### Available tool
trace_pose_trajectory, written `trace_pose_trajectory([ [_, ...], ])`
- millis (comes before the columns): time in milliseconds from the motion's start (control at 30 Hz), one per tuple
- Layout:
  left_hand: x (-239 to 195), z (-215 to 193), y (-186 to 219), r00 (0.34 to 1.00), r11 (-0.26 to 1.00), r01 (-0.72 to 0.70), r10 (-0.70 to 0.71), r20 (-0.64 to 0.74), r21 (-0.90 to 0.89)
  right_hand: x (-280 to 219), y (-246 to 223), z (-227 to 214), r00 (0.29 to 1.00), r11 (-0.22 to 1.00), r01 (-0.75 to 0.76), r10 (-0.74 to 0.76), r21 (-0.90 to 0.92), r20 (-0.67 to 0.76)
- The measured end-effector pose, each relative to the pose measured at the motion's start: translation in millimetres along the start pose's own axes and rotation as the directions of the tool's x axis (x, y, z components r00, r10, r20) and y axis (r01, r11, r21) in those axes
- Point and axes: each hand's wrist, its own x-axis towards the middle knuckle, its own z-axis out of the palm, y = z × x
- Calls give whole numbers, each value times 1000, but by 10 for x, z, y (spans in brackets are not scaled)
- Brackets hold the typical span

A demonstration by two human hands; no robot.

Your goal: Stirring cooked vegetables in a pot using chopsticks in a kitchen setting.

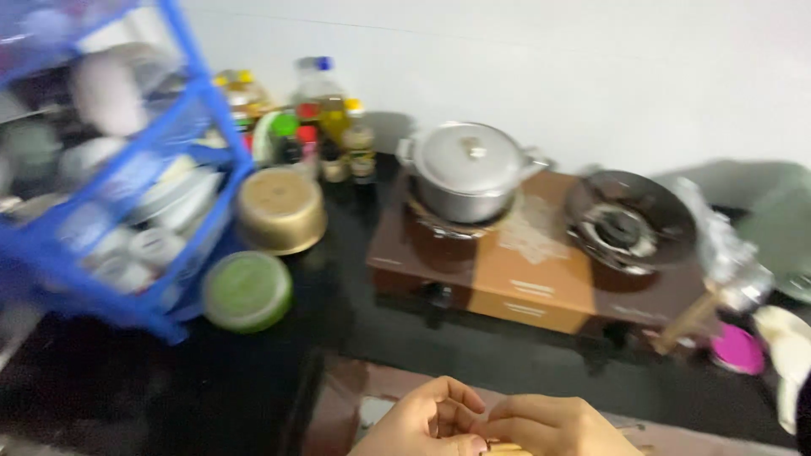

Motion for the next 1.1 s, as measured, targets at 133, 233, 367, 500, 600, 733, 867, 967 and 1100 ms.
trace_pose_trajectory([
  [133, 349, 294, -1, 990, 993, 117, -118, 75, 25, -545, 33, 37, 997, 988, -55, 48, -143, -52],
  [233, 563, 465, 36, 980, 983, 169, -176, 97, 68, -806, -10, 104, 984, 933, -122, 70, -340, -162],
  [367, 729, 700, 180, 955, 958, 260, -273, 114, 119, -952, -120, 38, 962, 866, -211, 102, -452, -255],
  [500, 973, 693, 89, 923, 944, 290, -320, 214, 158, -1033, -166, 12, 960, 828, -243, 132, -506, -246],
  [600, 1052, 794, 160, 904, 908, 345, -389, 178, 237, -1033, -186, 5, 948, 798, -296, 177, -525, -265],
  [733, 1267, 684, 10, 875, 909, 358, -406, 264, 211, -1071, -118, 26, 934, 787, -345, 232, -511, -273],
  [867, 1304, 621, 85, 874, 893, 365, -426, 233, 264, -1010, -42, -4, 935, 814, -348, 263, -465, -240],
  [967, 1278, 521, 123, 884, 903, 345, -404, 234, 257, -887, 3, -46, 955, 839, -285, 210, -464, -207],
  [1100, 1167, 416, 183, 929, 904, 251, -325, 176, 346, -665, 51, -125, 981, 883, -164, 100, -440, -165],
])
